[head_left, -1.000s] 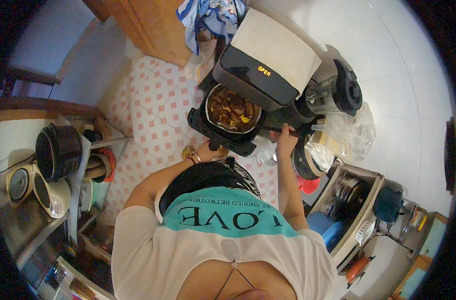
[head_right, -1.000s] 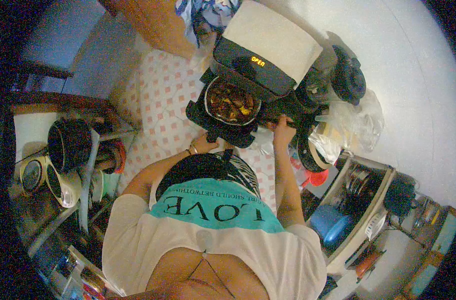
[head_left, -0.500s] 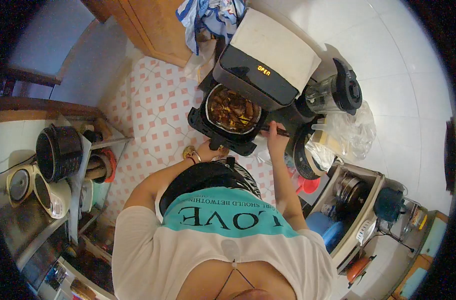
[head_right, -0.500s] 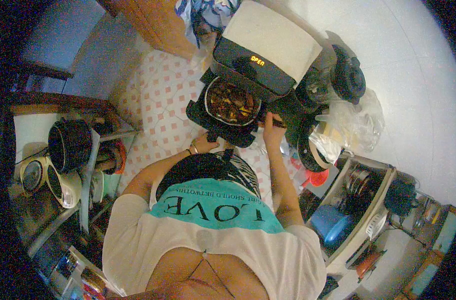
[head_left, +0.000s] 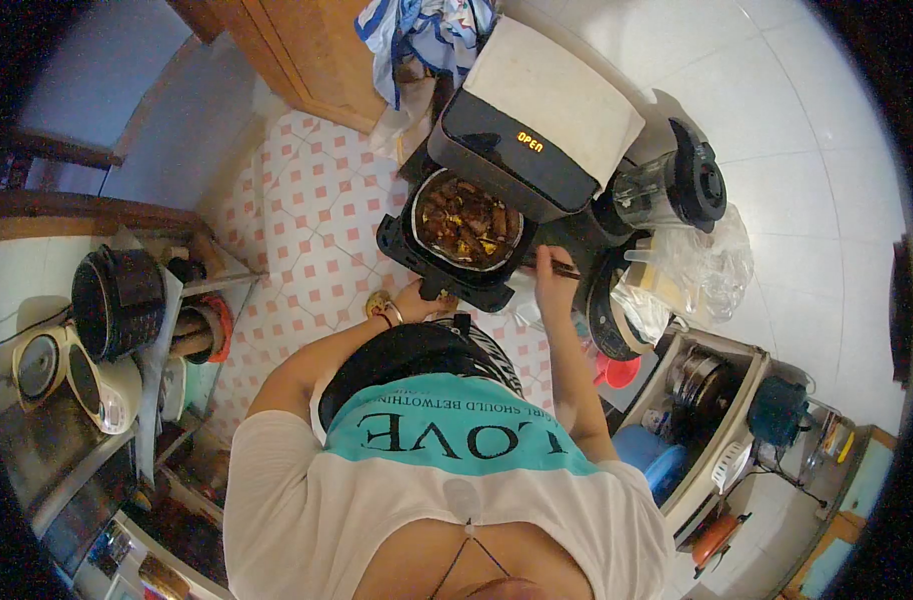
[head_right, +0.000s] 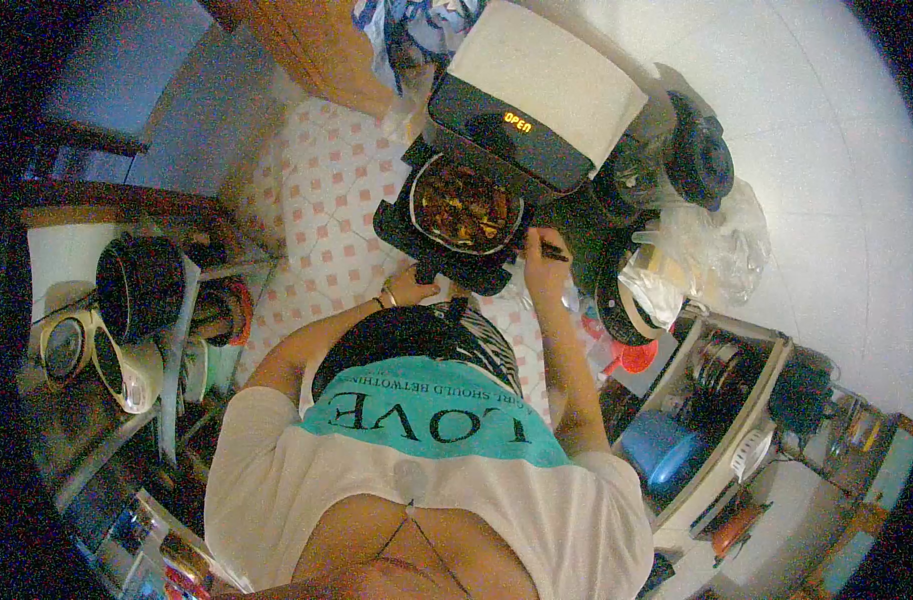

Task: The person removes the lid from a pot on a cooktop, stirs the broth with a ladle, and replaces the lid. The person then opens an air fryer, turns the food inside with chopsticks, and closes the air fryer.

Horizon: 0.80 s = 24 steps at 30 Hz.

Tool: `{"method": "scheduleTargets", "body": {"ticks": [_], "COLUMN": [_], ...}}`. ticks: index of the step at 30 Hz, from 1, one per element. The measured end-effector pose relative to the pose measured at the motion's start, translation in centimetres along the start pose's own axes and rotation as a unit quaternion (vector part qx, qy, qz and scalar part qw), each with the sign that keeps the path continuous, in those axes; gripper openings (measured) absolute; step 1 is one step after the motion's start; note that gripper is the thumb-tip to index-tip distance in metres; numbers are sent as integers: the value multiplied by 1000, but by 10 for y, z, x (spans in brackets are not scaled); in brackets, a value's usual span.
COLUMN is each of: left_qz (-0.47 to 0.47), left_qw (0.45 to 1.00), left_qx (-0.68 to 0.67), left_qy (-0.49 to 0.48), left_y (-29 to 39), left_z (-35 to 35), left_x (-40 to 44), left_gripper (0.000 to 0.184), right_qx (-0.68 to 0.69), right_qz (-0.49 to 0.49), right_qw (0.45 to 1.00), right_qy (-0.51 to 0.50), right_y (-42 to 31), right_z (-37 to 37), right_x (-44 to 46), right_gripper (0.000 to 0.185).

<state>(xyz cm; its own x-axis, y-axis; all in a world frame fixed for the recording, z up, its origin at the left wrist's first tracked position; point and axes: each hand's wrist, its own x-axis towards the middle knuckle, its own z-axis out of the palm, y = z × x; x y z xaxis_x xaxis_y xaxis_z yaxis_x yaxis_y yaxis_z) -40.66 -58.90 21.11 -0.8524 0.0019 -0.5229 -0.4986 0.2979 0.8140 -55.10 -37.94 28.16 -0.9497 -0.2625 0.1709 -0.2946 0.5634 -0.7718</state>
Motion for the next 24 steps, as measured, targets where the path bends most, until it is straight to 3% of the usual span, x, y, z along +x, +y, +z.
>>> {"method": "scheduleTargets", "body": {"ticks": [1,4,6,8,9,12,13,17,19,24], "left_qz": [1,13,13,-1,12,31,23,-11,5,51], "left_qw": [1000,1000,1000,999,999,999,1000,999,999,995], "left_qx": [2,-5,3,30,22,5,3,49,31,55], "left_qy": [5,16,25,36,36,18,-1,-18,11,60], "left_y": [0,3,1,-9,-12,-3,5,20,17,-26], "left_z": [0,1,2,7,9,5,0,-7,-5,16], "left_x": [0,-2,-1,3,4,3,-1,-8,-7,13], "left_gripper": [68,62,59,57,56,56,57,63,57,55], "right_qx": [89,125,56,148,131,312,314,313,361,315], "right_qz": [56,62,52,168,224,287,308,298,312,314], "right_qw": [994,990,996,974,966,904,898,900,876,893], "right_qy": [-3,13,53,38,1,52,33,59,66,64], "right_y": [17,21,13,-5,-5,19,30,49,40,12], "right_z": [13,28,23,6,-3,-4,-4,8,9,-10], "right_x": [-7,-10,-1,15,24,37,40,29,22,17], "right_gripper": [24,24,26,27,22,17,18,18,18,21]}}
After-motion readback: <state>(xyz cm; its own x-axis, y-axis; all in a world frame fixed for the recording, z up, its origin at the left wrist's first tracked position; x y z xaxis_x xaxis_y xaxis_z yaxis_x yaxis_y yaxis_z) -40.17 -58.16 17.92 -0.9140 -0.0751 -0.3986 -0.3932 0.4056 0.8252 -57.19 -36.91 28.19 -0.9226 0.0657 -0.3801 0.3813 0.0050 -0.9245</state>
